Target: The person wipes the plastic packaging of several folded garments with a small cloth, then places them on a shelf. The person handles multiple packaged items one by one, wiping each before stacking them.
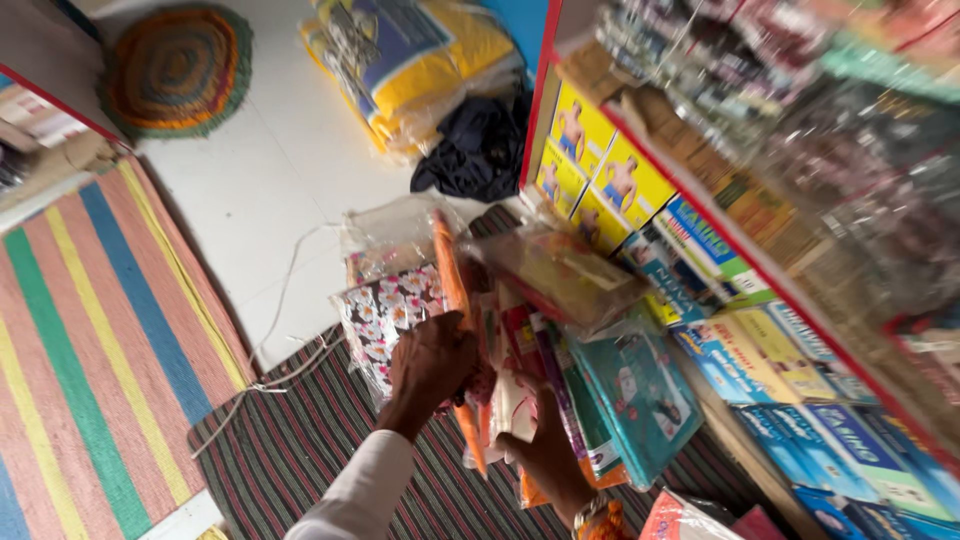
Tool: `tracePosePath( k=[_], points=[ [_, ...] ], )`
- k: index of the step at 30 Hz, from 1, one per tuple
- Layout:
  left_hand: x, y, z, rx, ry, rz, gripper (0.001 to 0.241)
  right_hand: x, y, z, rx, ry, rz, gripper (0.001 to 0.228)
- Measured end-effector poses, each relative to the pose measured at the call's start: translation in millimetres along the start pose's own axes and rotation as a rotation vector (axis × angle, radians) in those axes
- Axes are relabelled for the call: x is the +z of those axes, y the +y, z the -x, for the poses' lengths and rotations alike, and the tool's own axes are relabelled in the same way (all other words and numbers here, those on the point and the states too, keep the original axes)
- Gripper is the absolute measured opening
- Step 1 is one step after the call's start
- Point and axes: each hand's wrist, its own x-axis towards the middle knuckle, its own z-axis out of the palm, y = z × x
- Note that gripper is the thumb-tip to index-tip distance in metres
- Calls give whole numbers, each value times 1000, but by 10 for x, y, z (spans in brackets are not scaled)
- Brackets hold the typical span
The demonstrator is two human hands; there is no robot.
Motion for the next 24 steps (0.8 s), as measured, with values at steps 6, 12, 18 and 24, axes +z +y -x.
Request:
tracePosePath(
  k=[6, 12, 18, 24],
  points=[
    [-928, 481, 405, 284, 101, 739, 44, -260, -630, 520, 238, 378, -487, 82],
    [-1416, 886, 1349, 162, -125, 1313, 35, -556, -1896, 1233, 313, 266, -1584, 77],
    [-1473, 1219, 2048, -24, -206, 1373, 38, -959, -2966, 1441, 43, 160, -1343, 56],
    [-1609, 836, 2022, -22, -429, 950, 26, -1432, -3849, 2102, -291, 323, -847, 56]
  ],
)
